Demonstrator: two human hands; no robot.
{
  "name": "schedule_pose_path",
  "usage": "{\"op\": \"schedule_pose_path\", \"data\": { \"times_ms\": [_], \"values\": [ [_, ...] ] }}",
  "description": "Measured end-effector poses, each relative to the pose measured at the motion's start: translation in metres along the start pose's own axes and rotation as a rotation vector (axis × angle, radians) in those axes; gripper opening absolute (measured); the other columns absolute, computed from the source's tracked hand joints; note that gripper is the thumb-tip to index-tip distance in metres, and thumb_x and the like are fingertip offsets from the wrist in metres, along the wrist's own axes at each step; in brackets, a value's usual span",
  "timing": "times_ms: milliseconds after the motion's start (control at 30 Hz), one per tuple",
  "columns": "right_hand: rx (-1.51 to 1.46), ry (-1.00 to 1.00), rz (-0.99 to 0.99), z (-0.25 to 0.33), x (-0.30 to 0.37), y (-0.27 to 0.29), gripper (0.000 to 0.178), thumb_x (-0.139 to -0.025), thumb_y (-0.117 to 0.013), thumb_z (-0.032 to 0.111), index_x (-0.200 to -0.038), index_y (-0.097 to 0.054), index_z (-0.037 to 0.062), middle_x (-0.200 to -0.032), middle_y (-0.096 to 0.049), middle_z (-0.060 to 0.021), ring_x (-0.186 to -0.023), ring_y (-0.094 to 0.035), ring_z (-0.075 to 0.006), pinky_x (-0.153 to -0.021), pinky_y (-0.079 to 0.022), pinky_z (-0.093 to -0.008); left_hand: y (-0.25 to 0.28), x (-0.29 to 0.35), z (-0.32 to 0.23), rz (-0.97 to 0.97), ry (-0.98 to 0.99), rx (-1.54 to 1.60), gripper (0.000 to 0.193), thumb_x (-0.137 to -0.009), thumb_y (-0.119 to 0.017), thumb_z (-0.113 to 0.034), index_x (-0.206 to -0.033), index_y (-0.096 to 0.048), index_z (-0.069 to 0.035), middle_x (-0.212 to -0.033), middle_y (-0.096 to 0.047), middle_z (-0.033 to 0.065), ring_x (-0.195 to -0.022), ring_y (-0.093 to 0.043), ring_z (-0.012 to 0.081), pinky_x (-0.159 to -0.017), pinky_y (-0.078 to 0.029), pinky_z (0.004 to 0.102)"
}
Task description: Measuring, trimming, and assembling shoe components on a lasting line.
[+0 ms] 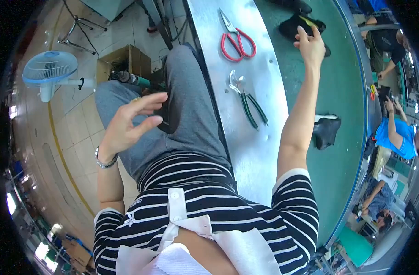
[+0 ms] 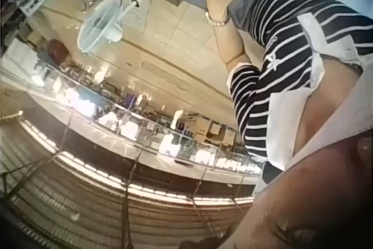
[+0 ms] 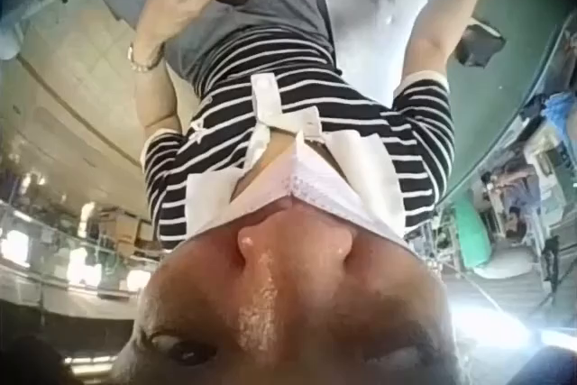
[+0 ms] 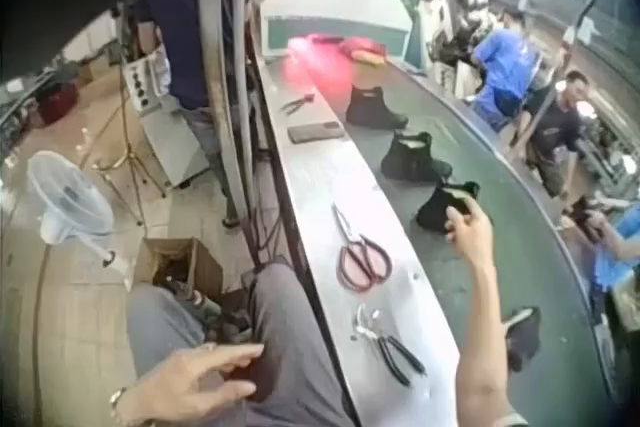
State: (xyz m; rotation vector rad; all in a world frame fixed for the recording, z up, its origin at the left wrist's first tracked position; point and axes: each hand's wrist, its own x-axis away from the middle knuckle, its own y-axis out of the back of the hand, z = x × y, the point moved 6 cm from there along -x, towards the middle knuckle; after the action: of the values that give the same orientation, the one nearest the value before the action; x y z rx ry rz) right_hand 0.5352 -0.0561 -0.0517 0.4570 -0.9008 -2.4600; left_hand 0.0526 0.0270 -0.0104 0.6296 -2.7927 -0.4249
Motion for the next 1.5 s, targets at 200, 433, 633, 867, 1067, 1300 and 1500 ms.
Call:
{"op": "schedule_pose_path", "data": {
  "times_ms": [200, 433, 633, 867, 1067, 1300, 1500],
  "values": [
    [0.268, 0.027, -0.155, -0.011, -0.062, -0.047, 0.049, -0.085, -0.063, 0.048, -0.111, -0.059, 0.0068, -0.075, -0.072, -0.0045, -0.066, -0.07, -0.0169, -0.072, -0.051, -0.033, 0.008, 0.049, 0.04, -0.187, 0.101, 0.09, 0.049, -0.087, -0.068, -0.019, -0.132, -0.053, -0.007, -0.121, -0.063, 0.0148, -0.107, -0.063, 0.0264, -0.09, -0.051, 0.0356],
    [-0.524, 0.045, -0.01, 0.027, -0.009, 0.054, 0.026, -0.088, -0.071, 0.022, -0.074, -0.052, 0.0116, -0.062, -0.057, 0.0006, -0.049, -0.053, -0.0071, -0.043, -0.038, -0.02, 0.018, 0.068, 0.052, -0.197, 0.168, 0.09, 0.051, -0.086, -0.069, -0.017, -0.133, -0.053, -0.007, -0.122, -0.063, 0.0146, -0.107, -0.063, 0.027, -0.091, -0.051, 0.0365],
    [-0.675, 0.229, 0.176, 0.18, 0.097, 0.106, 0.021, -0.094, -0.062, 0.023, -0.082, -0.055, 0.0079, -0.056, -0.048, 0.002, -0.042, -0.043, -0.0071, -0.042, -0.034, -0.0198, 0.009, -0.016, -0.018, -0.087, -0.137, -0.106, 0.084, -0.077, -0.078, -0.019, -0.147, -0.033, -0.007, -0.144, -0.045, 0.0157, -0.127, -0.049, 0.0289, -0.104, -0.041, 0.0393],
    [-0.885, 0.207, 0.729, 0.254, 0.19, 0.006, 0.02, -0.093, -0.064, 0.02, -0.079, -0.054, 0.0088, -0.045, -0.053, -0.0015, -0.032, -0.046, -0.0079, -0.032, -0.032, -0.0199, -0.033, -0.024, -0.035, 0.016, -0.459, 0.355, 0.119, -0.063, -0.086, -0.013, -0.153, -0.009, -0.005, -0.155, -0.025, 0.0153, -0.141, -0.031, 0.0248, -0.114, -0.025, 0.0353],
    [-0.74, 0.242, 0.817, 0.248, 0.224, -0.07, 0.03, -0.099, -0.053, 0.027, -0.102, -0.065, 0.0002, -0.064, -0.06, -0.0024, -0.056, -0.06, -0.0086, -0.051, -0.05, -0.0198, -0.024, 0.022, 0.05, -0.223, -0.257, 0.386, 0.111, -0.066, -0.085, -0.012, -0.151, -0.015, 0.0, -0.156, -0.022, 0.0135, -0.143, -0.026, 0.0214, -0.116, -0.022, 0.0338],
    [-0.514, 0.181, 0.569, 0.171, 0.236, -0.08, 0.025, -0.098, -0.056, 0.019, -0.115, -0.064, 0.0017, -0.071, -0.063, -0.0053, -0.071, -0.064, -0.0114, -0.065, -0.053, -0.0278, -0.001, 0.062, 0.083, -0.346, -0.199, 0.325, 0.113, -0.064, -0.087, -0.011, -0.151, -0.016, -0.002, -0.157, -0.022, 0.0131, -0.143, -0.025, 0.0209, -0.116, -0.021, 0.0347],
    [0.347, 0.325, 0.231, 0.057, 0.258, -0.047, 0.043, -0.088, -0.066, 0.018, -0.127, -0.056, 0.0039, -0.117, -0.056, -0.0228, -0.11, -0.055, -0.0351, -0.092, -0.045, -0.0447, 0.014, 0.089, 0.113, -0.474, 0.069, 0.76, 0.102, -0.065, -0.082, 0.001, -0.149, -0.024, -0.004, -0.142, -0.042, 0.013, -0.129, -0.045, 0.0214, -0.11, -0.035, 0.0355]
  ]
}}
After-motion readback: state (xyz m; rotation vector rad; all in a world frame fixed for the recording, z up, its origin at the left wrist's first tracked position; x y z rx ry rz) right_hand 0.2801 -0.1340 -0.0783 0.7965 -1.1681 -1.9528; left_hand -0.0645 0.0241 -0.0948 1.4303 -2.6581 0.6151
